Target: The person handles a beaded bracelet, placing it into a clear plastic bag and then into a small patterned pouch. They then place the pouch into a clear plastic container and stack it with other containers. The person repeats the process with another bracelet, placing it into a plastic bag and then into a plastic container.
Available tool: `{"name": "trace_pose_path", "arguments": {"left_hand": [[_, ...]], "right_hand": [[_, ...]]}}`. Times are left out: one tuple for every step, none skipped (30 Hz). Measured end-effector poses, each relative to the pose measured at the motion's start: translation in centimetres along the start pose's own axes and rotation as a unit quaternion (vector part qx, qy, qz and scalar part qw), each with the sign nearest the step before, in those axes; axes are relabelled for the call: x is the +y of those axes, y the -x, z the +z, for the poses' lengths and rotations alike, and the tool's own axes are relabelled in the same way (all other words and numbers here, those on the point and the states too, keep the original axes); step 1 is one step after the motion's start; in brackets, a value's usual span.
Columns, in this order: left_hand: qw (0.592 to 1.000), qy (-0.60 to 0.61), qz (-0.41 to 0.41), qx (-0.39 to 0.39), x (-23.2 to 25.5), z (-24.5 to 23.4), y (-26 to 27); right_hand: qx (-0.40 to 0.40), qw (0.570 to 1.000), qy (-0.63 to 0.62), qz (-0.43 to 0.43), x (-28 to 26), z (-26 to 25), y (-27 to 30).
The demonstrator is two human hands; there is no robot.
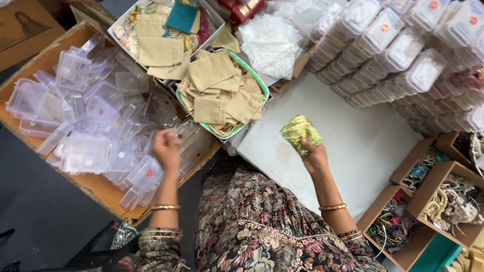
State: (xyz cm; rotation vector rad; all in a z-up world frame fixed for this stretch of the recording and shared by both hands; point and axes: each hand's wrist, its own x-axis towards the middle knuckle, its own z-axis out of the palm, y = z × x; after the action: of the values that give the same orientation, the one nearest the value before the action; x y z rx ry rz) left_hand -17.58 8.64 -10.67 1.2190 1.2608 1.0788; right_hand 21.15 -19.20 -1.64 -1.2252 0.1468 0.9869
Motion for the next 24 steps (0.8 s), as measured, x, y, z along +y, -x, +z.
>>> {"name": "trace_pose_path", "arguments": {"left_hand": [[1.0,-0.002,-0.002,0.004,-0.7,-3.0,-0.2],[0.985,-0.165,-0.029,0.037,-1.4,-5.7,-0.6],[0.942,-0.323,-0.057,0.068,-2.1,-8.5,-0.9],[0.942,-0.322,-0.058,0.072,-2.9,-9.4,-0.5],[0.881,-0.471,-0.04,0.01,-3.7,-10.2,0.0],[0.794,-0.605,-0.023,-0.053,-4.5,-11.1,0.5],[0.794,-0.605,-0.025,-0.05,-3.1,-9.4,1.2],[0.77,-0.632,-0.024,-0.087,-1.5,-7.7,1.9],[0.743,-0.657,-0.023,-0.124,0.0,-6.0,2.6],[0.743,-0.657,-0.025,-0.124,-0.5,-5.2,2.9],[0.733,-0.663,-0.009,-0.151,-1.0,-4.4,3.3],[0.723,-0.667,0.01,-0.178,-1.4,-3.4,3.3],[0.723,-0.667,0.012,-0.178,-3.0,-3.3,2.4],[0.715,-0.671,0.014,-0.194,-4.7,-3.1,1.8],[0.707,-0.675,0.017,-0.211,-6.4,-2.9,1.1],[0.707,-0.674,0.017,-0.213,-6.8,-3.1,0.3],[0.717,-0.662,-0.005,-0.216,-7.3,-3.4,-0.5],[0.727,-0.65,-0.027,-0.217,-7.8,-3.5,-1.5],[0.727,-0.65,-0.026,-0.219,-7.5,-3.4,-1.8],[0.748,-0.622,-0.053,-0.225,-7.3,-3.5,-1.9],[0.768,-0.593,-0.081,-0.23,-7.2,-3.5,-2.1],[0.766,-0.594,-0.083,-0.233,-6.5,-3.4,-2.2],[0.78,-0.578,-0.085,-0.221,-5.9,-3.3,-2.2],[0.795,-0.563,-0.088,-0.209,-5.3,-3.2,-2.3]], "right_hand": [[-0.002,1.0,0.002,0.004,0.1,-0.3,0.0],[0.012,1.0,-0.009,0.0,0.0,-0.5,-0.2],[0.026,0.999,-0.02,-0.004,-0.1,-0.8,-0.4],[0.023,1.0,-0.018,-0.003,0.0,-0.7,-0.5],[0.033,0.999,-0.022,0.001,0.2,-0.6,-0.7],[0.043,0.999,-0.026,0.005,0.3,-0.5,-0.8],[0.04,0.999,-0.024,0.006,0.4,-0.2,-1.1],[0.042,0.999,-0.02,0.009,0.6,0.1,-1.3],[0.045,0.999,-0.015,0.013,0.7,0.4,-1.5],[0.044,0.999,-0.014,0.014,0.8,0.9,-1.4],[0.039,0.999,-0.008,0.018,0.9,1.5,-1.2],[0.035,0.999,-0.004,0.019,0.9,2.2,-1.3],[0.034,0.999,-0.005,0.018,1.0,3.0,-1.3],[0.025,1.0,0.002,0.016,1.0,3.6,-1.1],[0.015,1.0,0.009,0.015,1.0,4.2,-1.0],[0.018,1.0,0.01,0.015,1.1,4.3,-0.8],[0.012,1.0,0.018,0.014,1.1,4.4,-0.8],[0.006,1.0,0.027,0.013,1.2,4.5,-0.7],[0.008,1.0,0.027,0.012,1.2,4.3,-0.9],[0.012,0.999,0.033,0.012,1.4,4.1,-0.9],[0.015,0.999,0.04,0.012,1.5,3.8,-0.9],[0.018,0.999,0.04,0.015,1.6,3.5,-0.9],[0.027,0.999,0.038,0.016,1.7,3.1,-1.0],[0.034,0.999,0.037,0.017,1.8,2.8,-1.0]]}}
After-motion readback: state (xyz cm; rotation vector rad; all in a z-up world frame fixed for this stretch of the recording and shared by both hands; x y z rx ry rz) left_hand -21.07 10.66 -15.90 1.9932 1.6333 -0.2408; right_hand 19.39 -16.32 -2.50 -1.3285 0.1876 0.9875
